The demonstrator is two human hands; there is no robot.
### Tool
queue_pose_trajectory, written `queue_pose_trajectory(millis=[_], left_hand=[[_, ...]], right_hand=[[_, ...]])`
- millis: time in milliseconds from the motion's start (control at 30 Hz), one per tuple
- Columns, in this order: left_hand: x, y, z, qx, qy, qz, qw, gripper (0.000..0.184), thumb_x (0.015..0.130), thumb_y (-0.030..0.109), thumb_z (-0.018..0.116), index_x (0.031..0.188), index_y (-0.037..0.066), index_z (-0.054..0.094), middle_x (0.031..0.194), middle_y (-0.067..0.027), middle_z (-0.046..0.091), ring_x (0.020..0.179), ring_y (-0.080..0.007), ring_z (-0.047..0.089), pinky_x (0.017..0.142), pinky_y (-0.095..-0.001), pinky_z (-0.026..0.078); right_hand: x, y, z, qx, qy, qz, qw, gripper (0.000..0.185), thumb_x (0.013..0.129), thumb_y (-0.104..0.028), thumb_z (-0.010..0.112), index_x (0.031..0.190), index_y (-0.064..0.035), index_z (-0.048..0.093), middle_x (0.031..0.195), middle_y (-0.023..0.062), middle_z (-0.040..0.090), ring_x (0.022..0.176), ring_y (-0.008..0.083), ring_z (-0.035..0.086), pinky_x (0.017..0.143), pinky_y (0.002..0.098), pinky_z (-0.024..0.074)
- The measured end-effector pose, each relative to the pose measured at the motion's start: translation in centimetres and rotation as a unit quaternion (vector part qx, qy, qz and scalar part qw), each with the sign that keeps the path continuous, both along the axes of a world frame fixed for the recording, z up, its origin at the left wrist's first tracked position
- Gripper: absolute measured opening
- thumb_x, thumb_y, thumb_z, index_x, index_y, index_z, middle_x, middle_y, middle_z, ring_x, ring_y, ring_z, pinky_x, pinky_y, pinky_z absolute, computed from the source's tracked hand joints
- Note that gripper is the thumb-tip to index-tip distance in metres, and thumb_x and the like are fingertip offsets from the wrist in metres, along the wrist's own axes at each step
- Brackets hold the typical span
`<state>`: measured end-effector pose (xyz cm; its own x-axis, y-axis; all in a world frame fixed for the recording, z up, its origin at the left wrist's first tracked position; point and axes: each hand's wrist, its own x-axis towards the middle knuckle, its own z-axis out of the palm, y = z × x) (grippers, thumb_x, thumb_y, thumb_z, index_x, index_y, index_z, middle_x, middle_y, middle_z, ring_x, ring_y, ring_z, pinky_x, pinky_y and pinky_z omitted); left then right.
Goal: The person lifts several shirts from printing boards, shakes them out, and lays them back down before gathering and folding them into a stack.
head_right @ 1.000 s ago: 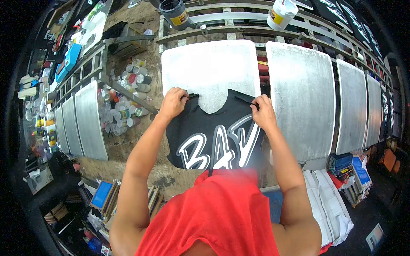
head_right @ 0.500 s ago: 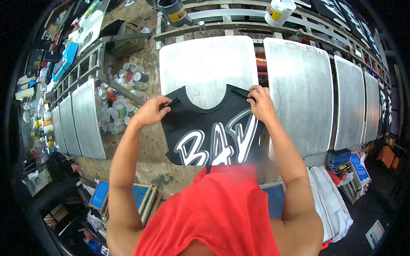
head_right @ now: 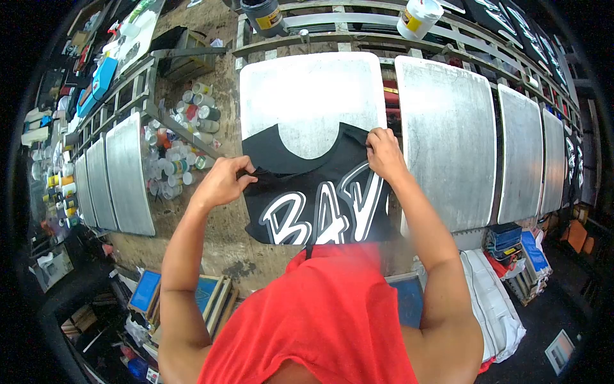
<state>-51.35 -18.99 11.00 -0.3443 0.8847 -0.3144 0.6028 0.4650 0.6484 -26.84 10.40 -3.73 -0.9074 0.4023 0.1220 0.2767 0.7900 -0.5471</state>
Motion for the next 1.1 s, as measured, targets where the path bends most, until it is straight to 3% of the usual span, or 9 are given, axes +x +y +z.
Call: queue_pose_trajectory(millis=[67,133,300,367,567,667,867,967,1100], left_hand=[[0.0,-0.2,-0.1,-0.020,-0.041,0.046,0.998,0.014,0.078,0.002,0.070,0.089,-0.002,0.063,0.081,-0.0221,0.067,0.083,-0.0401,0.066,0.070,-0.0414,0.051],[-0.1,-0.6,-0.6,-0.005,-0.045,0.060,0.997,0.015,0.077,0.002,0.071,0.090,-0.002,0.063,0.082,-0.0209,0.068,0.083,-0.0373,0.067,0.071,-0.0404,0.051],[0.2,-0.8,-0.2,0.035,-0.078,0.110,0.990,0.020,0.076,0.003,0.073,0.094,-0.001,0.065,0.083,-0.0165,0.070,0.080,-0.0291,0.069,0.072,-0.0377,0.052],[0.6,-0.5,1.0,-0.027,-0.056,0.119,0.991,0.022,0.076,0.004,0.074,0.096,0.000,0.067,0.084,-0.0141,0.070,0.078,-0.0261,0.068,0.072,-0.0356,0.052],[2.4,-1.5,3.2,0.111,-0.062,0.017,0.992,0.020,0.074,-0.003,0.072,0.092,0.001,0.067,0.086,-0.0122,0.069,0.078,-0.0272,0.067,0.073,-0.0353,0.053],[3.8,-1.3,4.7,0.131,-0.057,0.001,0.990,0.020,0.073,-0.005,0.072,0.091,0.002,0.067,0.086,-0.0118,0.069,0.081,-0.0280,0.067,0.073,-0.0362,0.053],[4.4,-1.7,4.8,0.127,-0.024,0.013,0.992,0.021,0.074,-0.002,0.074,0.094,0.001,0.068,0.089,-0.0125,0.070,0.084,-0.0253,0.069,0.074,-0.0329,0.054],[4.3,-3.0,4.3,0.122,-0.024,0.051,0.991,0.025,0.075,-0.002,0.074,0.099,0.001,0.069,0.090,-0.0129,0.071,0.083,-0.0249,0.070,0.074,-0.0324,0.054],[4.1,-6.3,4.3,0.080,0.000,0.089,0.993,0.026,0.075,0.000,0.075,0.101,0.002,0.070,0.087,-0.0135,0.070,0.075,-0.0233,0.067,0.069,-0.0319,0.052]], right_hand=[[-0.3,0.0,-0.1,0.000,-0.020,-0.012,1.000,0.018,0.072,0.005,0.067,0.086,-0.0033,0.060,0.102,0.0114,0.059,0.102,0.0341,0.053,0.091,0.0434,0.0444],[-0.6,0.2,-0.1,-0.024,-0.117,-0.040,0.992,0.017,0.073,0.003,0.066,0.087,-0.0024,0.060,0.099,0.0134,0.057,0.100,0.0358,0.054,0.090,0.0445,0.0448],[-0.7,0.2,0.1,-0.022,-0.091,-0.021,0.995,0.017,0.074,0.001,0.067,0.089,-0.0015,0.061,0.104,0.0150,0.057,0.100,0.0367,0.054,0.090,0.0441,0.0462],[-0.7,-0.6,0.6,-0.007,-0.080,-0.011,0.997,0.017,0.074,0.000,0.067,0.090,-0.0011,0.062,0.105,0.0153,0.057,0.101,0.0367,0.054,0.090,0.0437,0.0466],[-0.7,-1.4,0.5,0.022,-0.072,-0.025,0.997,0.024,0.076,-0.002,0.070,0.099,0.0010,0.064,0.105,0.0145,0.057,0.103,0.0359,0.054,0.093,0.0422,0.0467],[-1.0,-1.3,0.2,0.035,-0.073,0.000,0.997,0.021,0.077,-0.003,0.070,0.097,0.0008,0.063,0.107,0.0156,0.058,0.104,0.0360,0.055,0.091,0.0423,0.0472],[-2.4,-1.1,0.8,0.026,-0.203,-0.043,0.978,0.009,0.076,-0.002,0.065,0.082,-0.0007,0.059,0.098,0.0192,0.064,0.098,0.0391,0.059,0.085,0.0433,0.0477],[-1.1,-0.4,0.4,-0.054,-0.104,-0.016,0.993,0.016,0.071,0.001,0.061,0.086,0.0013,0.057,0.080,0.0201,0.062,0.081,0.0372,0.062,0.073,0.0445,0.0489],[2.1,-3.0,8.2,-0.172,-0.071,-0.083,0.979,0.021,0.069,0.002,0.060,0.090,0.0021,0.061,0.075,0.0167,0.058,0.074,0.0306,0.059,0.069,0.0396,0.0481]])
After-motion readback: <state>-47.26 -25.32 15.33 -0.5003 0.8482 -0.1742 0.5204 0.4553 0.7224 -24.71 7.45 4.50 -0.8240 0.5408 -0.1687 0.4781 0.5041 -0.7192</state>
